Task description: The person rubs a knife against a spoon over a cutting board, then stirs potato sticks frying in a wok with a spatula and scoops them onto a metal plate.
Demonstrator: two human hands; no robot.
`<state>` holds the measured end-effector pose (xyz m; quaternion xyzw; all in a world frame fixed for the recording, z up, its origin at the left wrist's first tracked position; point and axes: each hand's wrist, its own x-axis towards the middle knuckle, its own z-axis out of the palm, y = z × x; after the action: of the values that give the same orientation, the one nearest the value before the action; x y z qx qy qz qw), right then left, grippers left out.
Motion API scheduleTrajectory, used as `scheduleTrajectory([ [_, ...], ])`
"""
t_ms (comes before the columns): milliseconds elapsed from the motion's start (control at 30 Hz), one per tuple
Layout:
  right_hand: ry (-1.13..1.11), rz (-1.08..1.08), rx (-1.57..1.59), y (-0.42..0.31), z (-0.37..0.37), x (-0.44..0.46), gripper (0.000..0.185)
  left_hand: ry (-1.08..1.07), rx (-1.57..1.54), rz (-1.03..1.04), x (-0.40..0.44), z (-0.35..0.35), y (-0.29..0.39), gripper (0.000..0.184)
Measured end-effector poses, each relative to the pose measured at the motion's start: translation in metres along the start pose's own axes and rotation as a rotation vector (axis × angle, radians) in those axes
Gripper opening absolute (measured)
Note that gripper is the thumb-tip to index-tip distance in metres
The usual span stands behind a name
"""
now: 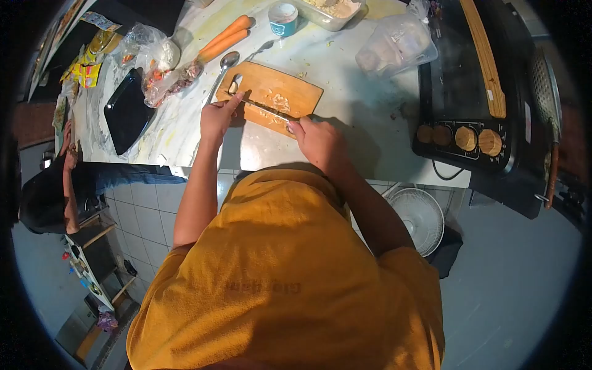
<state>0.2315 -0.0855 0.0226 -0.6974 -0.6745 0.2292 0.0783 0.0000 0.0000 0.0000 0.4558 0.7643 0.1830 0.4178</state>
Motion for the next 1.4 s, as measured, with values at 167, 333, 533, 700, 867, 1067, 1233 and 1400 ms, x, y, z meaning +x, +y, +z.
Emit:
scheduleTrajectory([
  [167,-0.007,-0.007,0.001,-0.008,-0.009,0.009,0.042,0.026,-0.028,0.011,0.006,-0.006,0.005,0.055],
  [333,-0.040,-0.003,0.040,-0.004,-0.005,0.007,0.043,0.029,-0.055,0.013,0.006,0.000,0.002,0.055],
  [533,-0.072,0.033,0.022,-0.012,-0.009,-0.003,0.043,0.033,-0.086,0.015,0.002,0.004,-0.003,0.054],
  [700,-0.060,0.036,0.027,-0.001,0.005,-0.001,0.043,0.005,-0.054,-0.022,-0.003,0.001,0.002,0.054],
  [867,-0.062,-0.004,0.059,0.000,0.000,0.002,0.041,0.011,-0.069,-0.018,-0.001,0.002,-0.005,0.055],
  [1067,-0.125,0.042,-0.003,-0.004,-0.016,0.007,0.041,0.036,-0.046,0.012,0.000,0.001,-0.004,0.054],
  [1233,-0.029,-0.015,0.013,0.005,-0.006,0.009,0.043,0.038,-0.087,0.033,-0.001,0.005,-0.002,0.055],
  [1400,0.081,-0.117,-0.020,0.021,-0.020,0.019,0.043,0.013,-0.060,0.028,-0.006,0.010,0.002,0.054],
])
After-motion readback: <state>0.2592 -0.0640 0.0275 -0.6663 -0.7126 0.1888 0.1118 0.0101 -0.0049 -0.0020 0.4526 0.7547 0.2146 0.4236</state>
